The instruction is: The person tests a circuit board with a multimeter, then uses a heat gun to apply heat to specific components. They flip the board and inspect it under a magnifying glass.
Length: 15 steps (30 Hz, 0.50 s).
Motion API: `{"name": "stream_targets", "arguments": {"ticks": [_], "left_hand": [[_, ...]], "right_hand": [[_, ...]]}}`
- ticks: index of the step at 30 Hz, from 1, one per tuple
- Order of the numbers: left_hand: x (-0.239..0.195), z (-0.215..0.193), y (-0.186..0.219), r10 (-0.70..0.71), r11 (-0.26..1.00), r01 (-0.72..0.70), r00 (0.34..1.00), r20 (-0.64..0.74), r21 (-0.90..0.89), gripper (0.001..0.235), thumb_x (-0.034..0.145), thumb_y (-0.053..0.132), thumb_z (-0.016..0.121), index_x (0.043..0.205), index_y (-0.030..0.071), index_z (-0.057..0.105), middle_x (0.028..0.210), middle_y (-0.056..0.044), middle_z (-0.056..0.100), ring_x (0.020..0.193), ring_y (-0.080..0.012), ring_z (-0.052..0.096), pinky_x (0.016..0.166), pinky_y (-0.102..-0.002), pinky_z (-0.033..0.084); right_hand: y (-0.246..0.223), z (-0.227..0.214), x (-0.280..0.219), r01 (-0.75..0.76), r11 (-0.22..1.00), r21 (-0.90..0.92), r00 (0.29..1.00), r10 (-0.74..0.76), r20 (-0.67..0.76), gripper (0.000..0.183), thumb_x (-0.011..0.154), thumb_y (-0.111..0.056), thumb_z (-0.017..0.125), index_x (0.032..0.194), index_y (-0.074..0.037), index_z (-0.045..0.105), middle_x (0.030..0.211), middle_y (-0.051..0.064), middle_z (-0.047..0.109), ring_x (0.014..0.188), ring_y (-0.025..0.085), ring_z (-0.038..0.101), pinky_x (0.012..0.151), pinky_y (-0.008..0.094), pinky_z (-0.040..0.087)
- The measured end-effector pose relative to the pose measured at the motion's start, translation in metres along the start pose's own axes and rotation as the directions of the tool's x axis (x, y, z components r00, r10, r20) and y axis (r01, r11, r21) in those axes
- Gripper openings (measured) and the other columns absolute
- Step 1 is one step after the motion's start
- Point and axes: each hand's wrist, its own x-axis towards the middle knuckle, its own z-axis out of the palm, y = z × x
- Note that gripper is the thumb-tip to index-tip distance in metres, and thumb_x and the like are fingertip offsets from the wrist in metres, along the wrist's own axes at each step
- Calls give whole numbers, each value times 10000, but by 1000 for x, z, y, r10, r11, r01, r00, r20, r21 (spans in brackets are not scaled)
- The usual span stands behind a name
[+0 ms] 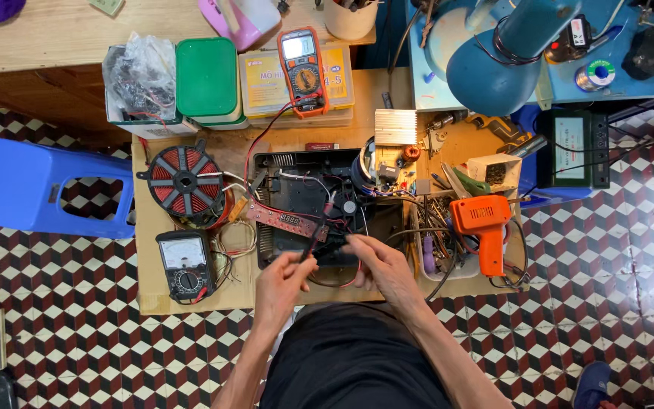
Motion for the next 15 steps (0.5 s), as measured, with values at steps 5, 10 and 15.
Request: {"name": "stream_targets", "arguments": {"ticks": [5, 10, 15], "left_hand": [[-48, 19, 56, 108, 977, -134, 982, 155, 167, 224, 911, 191, 743, 1094, 73, 797, 650, -4, 712, 543, -33, 567, 492, -229, 454], [-59, 24, 86, 236, 942, -281, 943, 235, 183, 245, 921, 184, 719, 1129, 81, 798, 656, -1, 711, 533, -39, 579, 475, -232, 479], [-59, 17, 118, 366, 778, -482, 869, 333, 404, 269, 914, 202, 726, 1169, 125, 762, 858, -38, 798, 540, -130, 682, 506, -257, 539]], "right_hand": [[-33, 12, -8, 131, 961, 242, 987, -150, 63, 360, 1016, -291, 604, 1225, -5, 661, 980, 34, 754, 642, 40, 584, 530, 180, 439], [-45, 2, -22, 68, 956, 287, 986, -109, 129, 357, 980, -259, 597, 1266, -45, 616, 992, 27, 747, 642, 37, 587, 525, 176, 438], [-33, -18, -30, 109, 982, 155, 994, -111, 5, 312, 1019, -307, 565, 1117, -45, 705, 808, 33, 663, 560, 68, 533, 457, 214, 410]]}}
